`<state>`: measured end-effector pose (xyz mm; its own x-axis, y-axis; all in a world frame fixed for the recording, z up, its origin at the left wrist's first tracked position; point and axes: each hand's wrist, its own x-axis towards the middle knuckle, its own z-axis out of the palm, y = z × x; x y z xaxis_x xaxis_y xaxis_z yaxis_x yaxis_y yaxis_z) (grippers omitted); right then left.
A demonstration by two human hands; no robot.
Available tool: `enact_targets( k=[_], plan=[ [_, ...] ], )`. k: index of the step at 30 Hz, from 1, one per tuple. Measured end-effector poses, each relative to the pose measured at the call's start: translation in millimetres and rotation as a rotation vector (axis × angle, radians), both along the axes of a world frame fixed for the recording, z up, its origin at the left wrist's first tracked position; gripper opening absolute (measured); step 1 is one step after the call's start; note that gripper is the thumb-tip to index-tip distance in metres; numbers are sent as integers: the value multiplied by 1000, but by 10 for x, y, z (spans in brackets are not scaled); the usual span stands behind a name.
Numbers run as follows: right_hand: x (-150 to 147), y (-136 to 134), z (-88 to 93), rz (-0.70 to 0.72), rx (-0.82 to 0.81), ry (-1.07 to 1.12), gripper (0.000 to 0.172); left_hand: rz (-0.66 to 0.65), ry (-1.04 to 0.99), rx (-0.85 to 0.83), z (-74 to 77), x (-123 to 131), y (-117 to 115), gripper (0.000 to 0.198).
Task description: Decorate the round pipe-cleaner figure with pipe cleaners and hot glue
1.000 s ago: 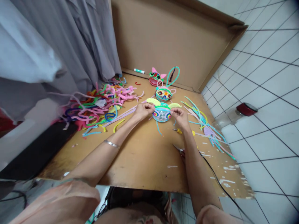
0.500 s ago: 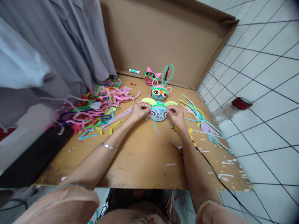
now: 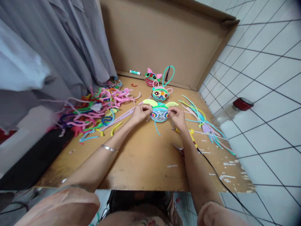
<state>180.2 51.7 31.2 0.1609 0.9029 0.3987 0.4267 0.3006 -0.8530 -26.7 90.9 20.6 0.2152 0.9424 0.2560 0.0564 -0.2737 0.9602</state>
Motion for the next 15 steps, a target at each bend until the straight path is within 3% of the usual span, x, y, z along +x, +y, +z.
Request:
enact_targets(
  k=[15],
  plan=[
    [30,30,-68,-52,-24,81,17,-47,137,57,87,-6,-68,19]
  ],
)
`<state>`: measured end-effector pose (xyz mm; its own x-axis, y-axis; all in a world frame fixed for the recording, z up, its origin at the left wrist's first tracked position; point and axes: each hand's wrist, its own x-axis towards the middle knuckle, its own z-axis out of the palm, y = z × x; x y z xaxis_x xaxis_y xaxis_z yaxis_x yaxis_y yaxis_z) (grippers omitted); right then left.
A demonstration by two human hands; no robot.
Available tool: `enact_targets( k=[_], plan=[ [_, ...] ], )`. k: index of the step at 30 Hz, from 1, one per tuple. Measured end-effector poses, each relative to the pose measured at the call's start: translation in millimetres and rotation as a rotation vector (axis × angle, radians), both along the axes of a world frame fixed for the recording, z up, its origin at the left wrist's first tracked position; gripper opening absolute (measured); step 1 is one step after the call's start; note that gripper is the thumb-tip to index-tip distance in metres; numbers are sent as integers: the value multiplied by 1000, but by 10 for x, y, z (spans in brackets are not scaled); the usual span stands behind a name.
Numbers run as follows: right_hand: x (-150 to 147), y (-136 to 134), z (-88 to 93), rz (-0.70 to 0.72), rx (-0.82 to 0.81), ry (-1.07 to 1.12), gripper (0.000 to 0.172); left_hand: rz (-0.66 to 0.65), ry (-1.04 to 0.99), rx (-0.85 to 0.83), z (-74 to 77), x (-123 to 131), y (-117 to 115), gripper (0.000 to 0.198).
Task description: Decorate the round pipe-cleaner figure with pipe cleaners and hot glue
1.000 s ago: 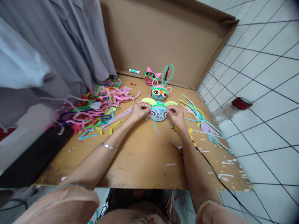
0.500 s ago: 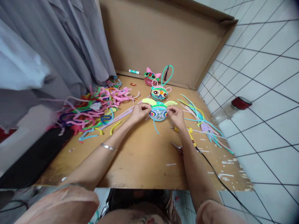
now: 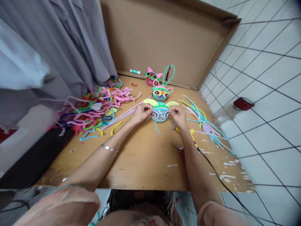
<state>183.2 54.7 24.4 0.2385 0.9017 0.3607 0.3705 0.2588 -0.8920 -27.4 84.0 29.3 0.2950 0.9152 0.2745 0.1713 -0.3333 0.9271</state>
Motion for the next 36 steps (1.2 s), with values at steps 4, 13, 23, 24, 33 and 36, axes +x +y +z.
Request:
enact_targets(
  k=[4,13,23,24,33,36],
  plan=[
    [-7,5,1,-17,0,-33,15,3,-6,-14,7,4,-9,18],
    [-28,-14,36,-50,7,-120,14,21,19,-29,-16,6,10,18],
    [-39,-35,55,-52,27,-163,13,52,27,-56,56,19,-47,13],
    [-40,-35,57,-51,26,-160,13,54,26,-57,64,22,-54,13],
    [-44,-37,60,-32,28,-128,12,34,13,-18,5,10,-7,14],
    [-50,-43,60,-23,51,-133,11,37,40,8,2,-1,-6,14]
  ],
)
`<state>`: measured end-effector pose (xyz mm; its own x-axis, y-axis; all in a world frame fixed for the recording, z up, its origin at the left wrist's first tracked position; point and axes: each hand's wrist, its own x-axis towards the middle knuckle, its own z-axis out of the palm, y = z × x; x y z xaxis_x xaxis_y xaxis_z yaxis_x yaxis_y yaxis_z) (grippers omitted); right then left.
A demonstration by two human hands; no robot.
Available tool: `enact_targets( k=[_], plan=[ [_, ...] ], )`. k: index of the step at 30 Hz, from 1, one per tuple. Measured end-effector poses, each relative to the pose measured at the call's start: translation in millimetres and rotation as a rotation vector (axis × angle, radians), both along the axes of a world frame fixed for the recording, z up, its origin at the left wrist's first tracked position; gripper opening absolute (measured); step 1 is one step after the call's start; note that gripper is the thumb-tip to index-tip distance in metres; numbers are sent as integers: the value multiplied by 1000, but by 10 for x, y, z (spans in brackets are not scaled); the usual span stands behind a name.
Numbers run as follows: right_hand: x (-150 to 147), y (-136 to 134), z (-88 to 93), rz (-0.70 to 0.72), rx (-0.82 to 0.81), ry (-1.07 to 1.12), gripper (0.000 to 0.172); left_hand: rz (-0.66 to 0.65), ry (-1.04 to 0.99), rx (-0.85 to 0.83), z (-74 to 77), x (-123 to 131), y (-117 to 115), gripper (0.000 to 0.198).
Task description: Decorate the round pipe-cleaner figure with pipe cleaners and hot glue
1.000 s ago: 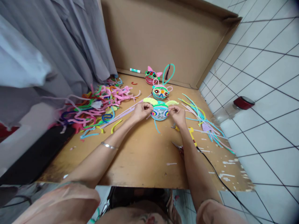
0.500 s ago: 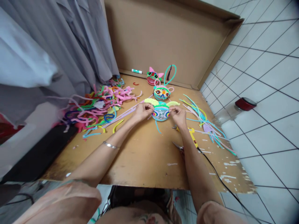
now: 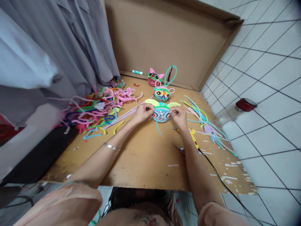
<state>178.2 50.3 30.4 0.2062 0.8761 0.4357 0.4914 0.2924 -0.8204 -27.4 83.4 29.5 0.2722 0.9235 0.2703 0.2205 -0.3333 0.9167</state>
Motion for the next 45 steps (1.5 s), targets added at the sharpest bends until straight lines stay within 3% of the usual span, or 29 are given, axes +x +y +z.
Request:
enact_targets(
  k=[6,11,15,18,24,28,31,38,42,45],
  plan=[
    [-13,-43,19,9,25,61,12,105,63,140,69,-109,-112,21],
    [-53,-233,177,23,15,33,15,252,185,303,188,-131,-405,24],
    [-215,-642,359,-4,70,-239,14,266,259,649,248,27,-753,24],
    [-356,-1010,427,-88,88,-546,17,189,354,738,232,99,-963,23],
    [-514,-1420,401,-219,-58,-813,19,264,318,715,79,7,-1075,31],
    [-632,-1499,342,-217,-102,-917,21,47,358,705,-89,66,-1094,25],
    [-673,-1525,273,-229,-102,-936,21,-74,332,598,-185,127,-1112,28],
    [-586,-1534,74,-196,-126,-850,19,-278,248,343,-239,115,-1096,25],
    [-495,-1675,16,-280,-142,-897,25,-206,274,307,-232,77,-1050,25],
    [-336,-1878,-60,-408,-293,-1035,30,-104,210,211,-227,60,-1002,26]
  ],
)
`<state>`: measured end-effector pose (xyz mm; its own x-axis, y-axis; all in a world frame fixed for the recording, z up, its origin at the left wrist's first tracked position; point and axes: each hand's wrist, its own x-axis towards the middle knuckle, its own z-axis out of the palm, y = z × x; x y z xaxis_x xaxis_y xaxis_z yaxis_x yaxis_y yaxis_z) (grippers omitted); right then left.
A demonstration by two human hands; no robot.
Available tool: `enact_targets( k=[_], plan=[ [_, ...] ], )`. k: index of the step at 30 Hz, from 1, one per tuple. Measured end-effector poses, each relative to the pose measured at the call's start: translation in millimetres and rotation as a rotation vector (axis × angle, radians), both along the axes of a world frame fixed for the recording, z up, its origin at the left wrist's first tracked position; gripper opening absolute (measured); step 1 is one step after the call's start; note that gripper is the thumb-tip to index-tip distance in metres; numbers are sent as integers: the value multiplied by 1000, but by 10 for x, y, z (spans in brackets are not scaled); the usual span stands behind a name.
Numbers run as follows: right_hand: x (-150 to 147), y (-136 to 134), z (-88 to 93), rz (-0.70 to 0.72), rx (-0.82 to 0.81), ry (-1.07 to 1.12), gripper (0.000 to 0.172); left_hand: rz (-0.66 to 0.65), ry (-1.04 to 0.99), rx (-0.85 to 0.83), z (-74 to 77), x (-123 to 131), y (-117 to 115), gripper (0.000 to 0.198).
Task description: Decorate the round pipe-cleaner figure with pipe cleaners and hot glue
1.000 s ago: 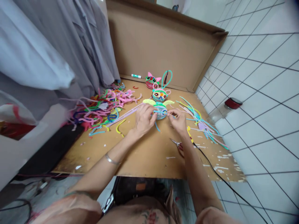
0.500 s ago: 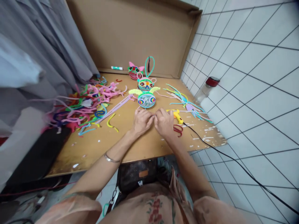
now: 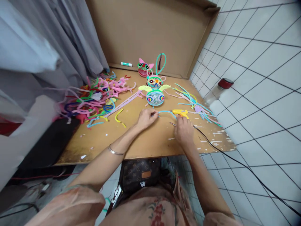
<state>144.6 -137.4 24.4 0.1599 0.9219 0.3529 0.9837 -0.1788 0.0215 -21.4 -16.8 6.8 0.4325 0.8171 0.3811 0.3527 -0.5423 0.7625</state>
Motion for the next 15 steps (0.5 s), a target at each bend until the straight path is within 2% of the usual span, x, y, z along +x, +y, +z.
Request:
enact_targets(
  k=[3,8,12,15],
  plan=[
    [169,-180,-116,-29,-171,-68,32,4,-81,-150,-2,21,20,25],
    [277,-256,-180,126,-183,-6,35,3,-239,-376,-14,79,36,18],
    [294,-248,-143,160,-212,8,37,27,-378,-503,14,77,59,15],
    [359,-268,-143,190,-221,20,34,-2,-459,-560,63,74,47,15]
  ],
)
